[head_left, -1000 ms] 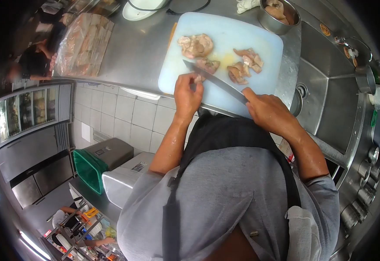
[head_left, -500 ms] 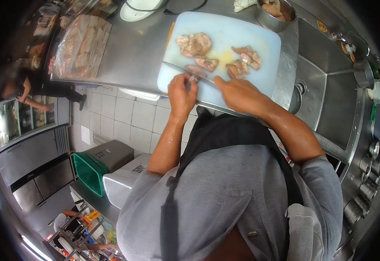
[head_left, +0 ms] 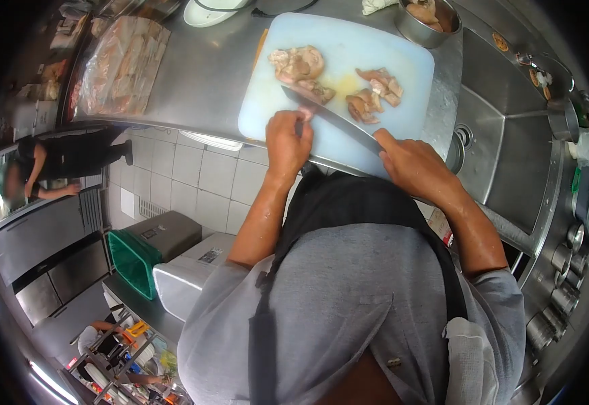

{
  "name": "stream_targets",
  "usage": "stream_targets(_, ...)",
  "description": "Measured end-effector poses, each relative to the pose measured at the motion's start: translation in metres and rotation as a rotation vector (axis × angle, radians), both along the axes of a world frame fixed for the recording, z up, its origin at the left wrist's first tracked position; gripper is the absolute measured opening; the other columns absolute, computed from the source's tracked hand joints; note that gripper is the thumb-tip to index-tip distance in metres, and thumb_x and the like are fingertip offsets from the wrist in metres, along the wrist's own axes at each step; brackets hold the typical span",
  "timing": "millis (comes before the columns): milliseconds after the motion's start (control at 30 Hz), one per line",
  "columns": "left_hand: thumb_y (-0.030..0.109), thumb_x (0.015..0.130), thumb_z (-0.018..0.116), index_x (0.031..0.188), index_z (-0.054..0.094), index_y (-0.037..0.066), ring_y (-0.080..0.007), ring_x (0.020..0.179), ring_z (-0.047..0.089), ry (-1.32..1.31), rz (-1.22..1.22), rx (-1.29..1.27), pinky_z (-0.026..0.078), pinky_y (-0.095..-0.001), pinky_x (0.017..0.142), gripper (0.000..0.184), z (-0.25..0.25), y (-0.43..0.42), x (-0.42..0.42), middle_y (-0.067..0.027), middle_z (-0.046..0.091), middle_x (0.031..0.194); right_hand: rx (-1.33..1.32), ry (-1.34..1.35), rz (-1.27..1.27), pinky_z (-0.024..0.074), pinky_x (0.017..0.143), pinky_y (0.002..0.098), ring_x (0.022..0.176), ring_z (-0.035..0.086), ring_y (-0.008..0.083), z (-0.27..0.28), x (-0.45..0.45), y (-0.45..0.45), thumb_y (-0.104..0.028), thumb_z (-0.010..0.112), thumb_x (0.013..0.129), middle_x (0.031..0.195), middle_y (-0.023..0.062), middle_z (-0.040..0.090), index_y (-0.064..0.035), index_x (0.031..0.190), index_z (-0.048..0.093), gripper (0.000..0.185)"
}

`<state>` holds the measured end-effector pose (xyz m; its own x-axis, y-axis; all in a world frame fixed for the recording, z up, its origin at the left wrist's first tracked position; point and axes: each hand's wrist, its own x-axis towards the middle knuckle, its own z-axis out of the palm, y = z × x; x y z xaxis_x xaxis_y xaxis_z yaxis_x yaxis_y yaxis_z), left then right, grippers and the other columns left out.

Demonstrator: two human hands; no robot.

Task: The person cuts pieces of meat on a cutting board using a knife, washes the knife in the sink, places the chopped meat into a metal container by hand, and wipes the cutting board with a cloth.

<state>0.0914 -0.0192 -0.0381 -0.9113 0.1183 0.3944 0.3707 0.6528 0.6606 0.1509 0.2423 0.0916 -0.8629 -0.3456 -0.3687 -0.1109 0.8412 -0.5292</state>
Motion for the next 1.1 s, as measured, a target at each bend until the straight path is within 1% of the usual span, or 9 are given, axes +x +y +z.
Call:
stream_targets(267,0.001,0.08,0.072,0.095,0.067,0.005,-0.0353,0.087,0.059,-0.012,-0.028,-0.015,0.045,-0.0462,0.08,0.016,-0.001,-0.003,-0.002,-0.0129,0.065,0.094,0.046,-0.049,0.113,0.0492,0.073,0.0591,0.084,0.067,0.049,-0.017,-0.014,-0.017,-0.006,0.05,0.097,0.088,0.0274,0.069,-0.0044,0.119,0.049,0.022)
stream_targets(367,0.002,0.081,0.074,0.097,0.07,0.004,-0.0329,0.09,0.063,0.06,-0.045,-0.121,0.051,-0.0431,0.081,0.017,0.002,-0.005,0.001,-0.0131,0.068,0.098,0.036,-0.015,0.133,0.0498,0.074,0.0589,0.084,0.067,0.0491,-0.027,-0.022,-0.03,-0.003,0.048,0.094,0.088,0.0281,0.069,-0.0035,0.119,0.049,0.024)
stream_targets(467,0.002,0.081,0.074,0.097,0.07,0.005,-0.0327,0.092,0.063,-0.045,-0.077,-0.117,0.05,-0.0425,0.082,0.017,0.009,-0.009,-0.001,-0.0126,0.068,0.101,0.075,-0.003,0.097,0.0515,0.074,0.0571,0.083,0.069,0.0463,-0.024,-0.013,-0.016,-0.004,0.053,0.093,0.088,0.0247,0.071,-0.0039,0.118,0.051,0.025)
stream_targets(567,0.002,0.079,0.075,0.104,0.068,0.005,-0.0366,0.097,0.063,-0.23,-0.064,0.095,0.047,-0.0471,0.088,0.026,0.011,-0.016,-0.018,-0.0133,0.067,0.098,0.008,0.04,0.017,0.0502,0.071,0.0577,0.08,0.069,0.0464,-0.006,0.007,0.014,-0.009,0.055,0.097,0.086,0.024,0.071,-0.0066,0.118,0.051,0.022)
stream_targets(700,0.002,0.082,0.073,0.11,0.071,0.005,-0.036,0.109,0.066,0.076,-0.23,-0.085,0.053,-0.0443,0.09,0.028,0.036,-0.009,-0.059,-0.018,0.07,0.111,-0.022,0.133,-0.108,0.0488,0.067,0.0573,0.075,0.067,0.0464,0.004,0.026,0.036,-0.013,0.057,0.1,0.08,0.0231,0.069,-0.0091,0.117,0.05,0.019)
stream_targets(800,0.004,0.083,0.072,0.109,0.07,0.003,-0.0365,0.102,0.069,-0.439,-0.25,-0.03,0.055,-0.0421,0.086,0.026,0.047,-0.007,-0.064,-0.0205,0.069,0.115,0.001,0.177,-0.13,0.0483,0.066,0.0571,0.073,0.067,0.0462,0.012,0.033,0.046,-0.012,0.058,0.099,0.078,0.0224,0.069,-0.0092,0.117,0.05,0.019)
stream_targets(900,0.006,0.085,0.072,0.108,0.07,0.002,-0.0274,0.092,0.07,-0.314,-0.231,-0.058,0.054,-0.0366,0.083,0.023,0.038,-0.019,-0.066,-0.0172,0.07,0.107,0.052,0.128,-0.075,0.0487,0.067,0.0563,0.075,0.067,0.0451,0.021,0.038,0.051,-0.012,0.058,0.099,0.078,0.0211,0.069,-0.009,0.117,0.052,0.019)
stream_targets(1000,0.01,0.09,0.075,0.108,0.068,0.001,-0.0159,0.086,0.066,-0.406,0.008,0.188,0.052,-0.03,0.08,0.021,0.034,-0.043,-0.072,-0.0101,0.07,0.099,0.01,0.05,-0.012,0.0493,0.071,0.0557,0.081,0.068,0.044,0.021,0.038,0.04,-0.014,0.057,0.099,0.083,0.0215,0.07,-0.0089,0.118,0.055,0.02)
stream_targets(1100,0.014,0.093,0.076,0.107,0.066,0.0,-0.0107,0.086,0.06,-0.438,0.124,0.456,0.05,-0.0273,0.078,0.022,0.062,-0.051,-0.065,-0.0039,0.068,0.094,-0.027,-0.053,0.071,0.0501,0.079,0.0563,0.092,0.068,0.0443,0.002,0.019,0.017,-0.018,0.055,0.1,0.091,0.0243,0.07,-0.0099,0.122,0.056,0.024)
